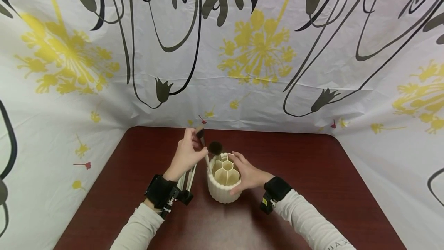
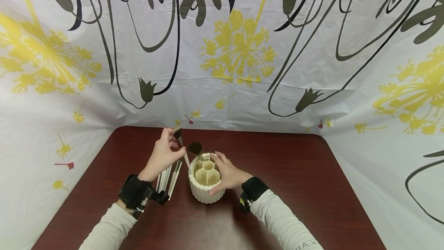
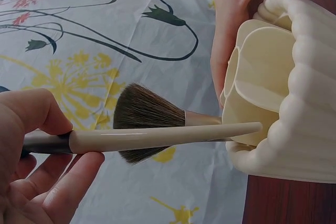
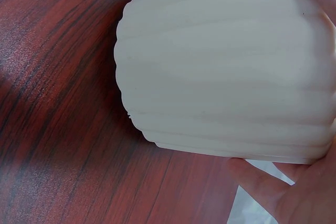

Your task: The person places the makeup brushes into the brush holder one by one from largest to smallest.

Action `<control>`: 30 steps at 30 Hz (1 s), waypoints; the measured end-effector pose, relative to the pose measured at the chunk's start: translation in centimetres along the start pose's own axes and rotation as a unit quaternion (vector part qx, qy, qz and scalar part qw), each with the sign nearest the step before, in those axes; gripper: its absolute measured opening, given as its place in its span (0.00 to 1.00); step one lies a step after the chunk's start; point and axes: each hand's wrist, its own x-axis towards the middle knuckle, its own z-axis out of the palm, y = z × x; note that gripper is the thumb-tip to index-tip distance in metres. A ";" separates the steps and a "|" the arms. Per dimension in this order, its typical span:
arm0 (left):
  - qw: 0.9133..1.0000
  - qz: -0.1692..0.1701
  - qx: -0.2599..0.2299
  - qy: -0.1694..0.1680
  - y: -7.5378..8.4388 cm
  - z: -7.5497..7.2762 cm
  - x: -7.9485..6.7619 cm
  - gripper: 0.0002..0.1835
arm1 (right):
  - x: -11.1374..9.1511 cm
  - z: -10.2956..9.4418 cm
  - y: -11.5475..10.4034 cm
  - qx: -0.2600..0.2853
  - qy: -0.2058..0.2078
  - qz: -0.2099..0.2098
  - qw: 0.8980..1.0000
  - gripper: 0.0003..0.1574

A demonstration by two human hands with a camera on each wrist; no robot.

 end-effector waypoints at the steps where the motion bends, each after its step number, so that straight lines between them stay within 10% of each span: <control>1: 1.000 -0.001 -0.002 0.000 0.0 0.0 0.0 0.26 | 0.0 0.0 0.0 -0.001 0.001 -0.001 1.000 0.75; 30: 0.999 -0.033 -0.016 0.002 -0.9 1.7 -1.2 0.23 | 0.1 0.2 0.2 -0.007 0.013 -0.005 1.000 0.75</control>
